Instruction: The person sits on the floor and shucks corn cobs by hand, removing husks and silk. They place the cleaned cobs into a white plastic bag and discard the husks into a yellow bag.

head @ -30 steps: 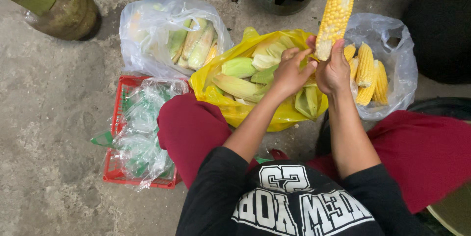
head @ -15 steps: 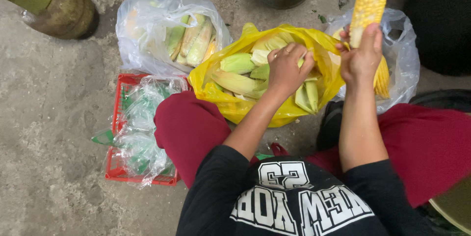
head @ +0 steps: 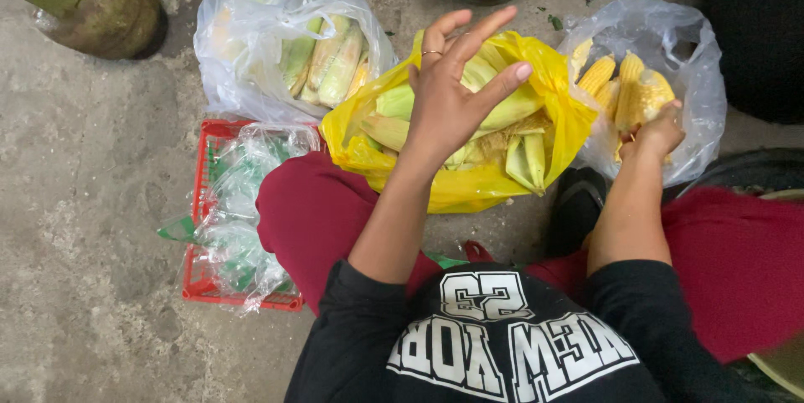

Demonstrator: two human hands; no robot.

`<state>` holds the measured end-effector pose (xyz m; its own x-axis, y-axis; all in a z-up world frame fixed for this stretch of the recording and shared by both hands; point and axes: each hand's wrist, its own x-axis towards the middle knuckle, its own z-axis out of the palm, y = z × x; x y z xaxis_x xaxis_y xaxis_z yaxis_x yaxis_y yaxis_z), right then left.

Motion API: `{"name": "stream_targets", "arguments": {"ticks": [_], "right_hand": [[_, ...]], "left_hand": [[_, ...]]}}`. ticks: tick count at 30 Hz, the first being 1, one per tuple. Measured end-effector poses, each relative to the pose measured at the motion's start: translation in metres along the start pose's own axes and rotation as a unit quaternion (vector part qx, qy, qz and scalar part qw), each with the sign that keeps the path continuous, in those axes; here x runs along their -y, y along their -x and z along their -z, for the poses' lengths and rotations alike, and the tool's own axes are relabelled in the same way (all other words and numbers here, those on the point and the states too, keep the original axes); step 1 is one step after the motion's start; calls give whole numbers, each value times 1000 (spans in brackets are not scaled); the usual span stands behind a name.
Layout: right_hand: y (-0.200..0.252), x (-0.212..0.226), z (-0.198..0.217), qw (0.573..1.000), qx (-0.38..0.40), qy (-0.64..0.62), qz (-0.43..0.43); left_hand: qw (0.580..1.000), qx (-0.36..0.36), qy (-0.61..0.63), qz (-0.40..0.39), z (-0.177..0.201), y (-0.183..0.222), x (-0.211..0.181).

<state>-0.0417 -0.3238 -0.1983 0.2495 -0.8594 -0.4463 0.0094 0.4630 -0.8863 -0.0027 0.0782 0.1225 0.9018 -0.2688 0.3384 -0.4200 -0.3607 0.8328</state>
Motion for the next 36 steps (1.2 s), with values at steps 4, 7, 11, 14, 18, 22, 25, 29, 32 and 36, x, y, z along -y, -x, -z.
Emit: {"name": "stream_targets", "arguments": {"ticks": [4,7,11,14,18,22,25,29,32,36], "right_hand": [[-5,-12,10,967,-97,12,234],[1,-24,14,938,-216,231,141],[18,-38,21,951,-127,280,1],[32,-35,13,947,-52,317,-29],[44,-27,13,937,-22,338,-89],[42,-28,14,956,-97,268,-68],[15,-6,-2,959,-171,214,66],[-23,29,-3,963,-118,165,178],[-36,64,7,957,-13,215,193],[-36,108,41,917,159,318,181]], "left_hand": [[967,141,198,-81,9,28,-32],[930,210,278,-115,8,56,-52],[890,258,343,-155,11,85,-73],[868,269,371,-189,18,96,-85],[831,297,412,-227,15,103,-98],[787,335,459,-243,6,111,-110],[762,350,480,-259,-1,107,-118],[734,362,512,-263,-8,97,-125],[746,331,517,-258,-6,75,-114],[850,192,469,-146,16,42,-70]]}}
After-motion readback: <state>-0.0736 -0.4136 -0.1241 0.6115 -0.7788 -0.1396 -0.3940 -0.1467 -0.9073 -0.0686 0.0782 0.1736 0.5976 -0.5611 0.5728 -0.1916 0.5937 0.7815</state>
